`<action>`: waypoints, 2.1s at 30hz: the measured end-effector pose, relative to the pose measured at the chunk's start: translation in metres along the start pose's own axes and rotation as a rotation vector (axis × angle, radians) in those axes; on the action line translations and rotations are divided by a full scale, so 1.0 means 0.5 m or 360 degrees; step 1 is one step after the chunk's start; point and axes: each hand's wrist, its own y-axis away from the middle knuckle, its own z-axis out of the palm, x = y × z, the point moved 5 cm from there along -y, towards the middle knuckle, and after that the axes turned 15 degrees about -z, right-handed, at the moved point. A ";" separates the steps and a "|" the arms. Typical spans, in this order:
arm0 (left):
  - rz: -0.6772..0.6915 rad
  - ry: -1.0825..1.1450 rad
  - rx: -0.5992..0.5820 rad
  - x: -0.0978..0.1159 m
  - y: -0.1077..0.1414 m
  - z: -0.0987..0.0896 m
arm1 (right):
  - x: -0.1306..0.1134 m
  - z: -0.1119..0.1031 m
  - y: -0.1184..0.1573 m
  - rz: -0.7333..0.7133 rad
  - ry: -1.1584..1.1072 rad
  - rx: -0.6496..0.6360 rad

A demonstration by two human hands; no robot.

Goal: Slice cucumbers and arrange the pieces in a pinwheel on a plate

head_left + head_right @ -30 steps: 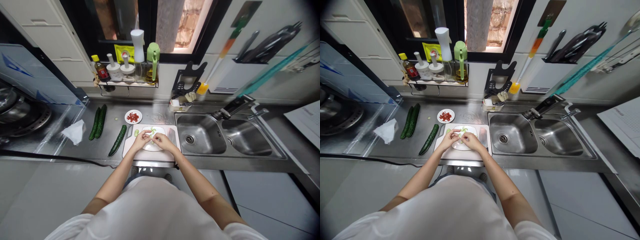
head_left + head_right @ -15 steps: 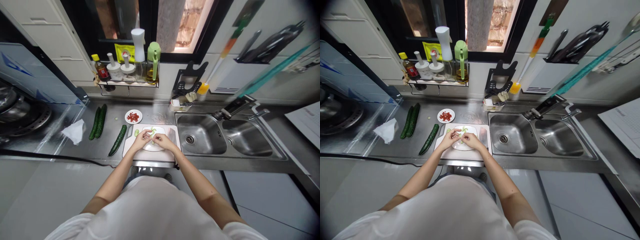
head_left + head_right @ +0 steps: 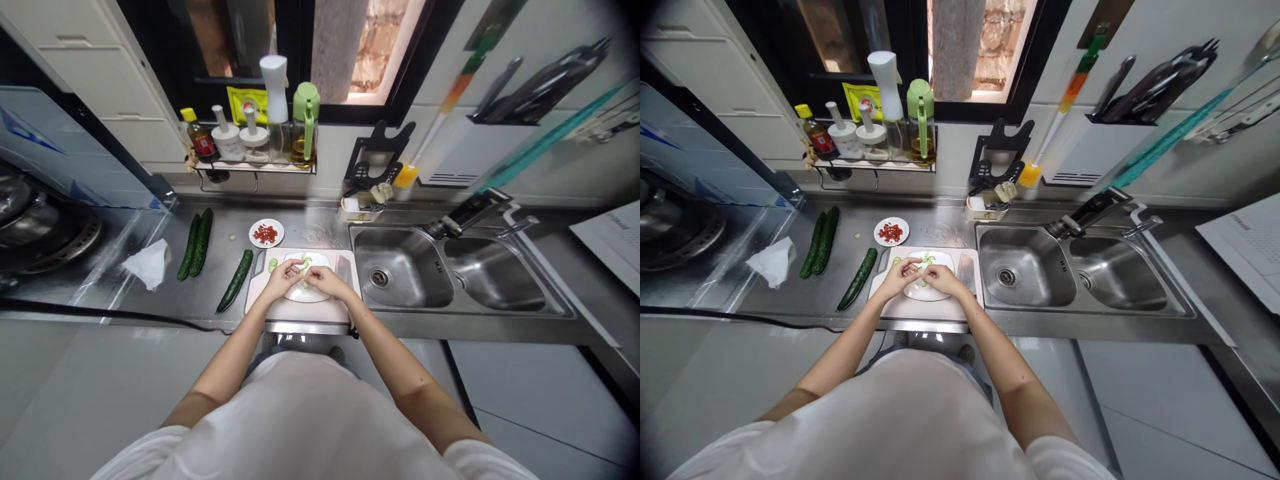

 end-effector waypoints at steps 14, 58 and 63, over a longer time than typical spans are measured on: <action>-0.0101 -0.0222 0.0044 -0.061 -0.024 0.004 | 0.035 0.016 0.008 0.0159 0.0060 -0.0052; -0.0195 -0.1436 -0.0010 -0.105 -0.015 0.050 | 0.038 0.090 0.074 0.0416 0.1200 -0.0449; -0.0202 -0.1455 0.0004 -0.101 -0.011 0.051 | 0.037 0.094 0.085 0.0367 0.1285 -0.0497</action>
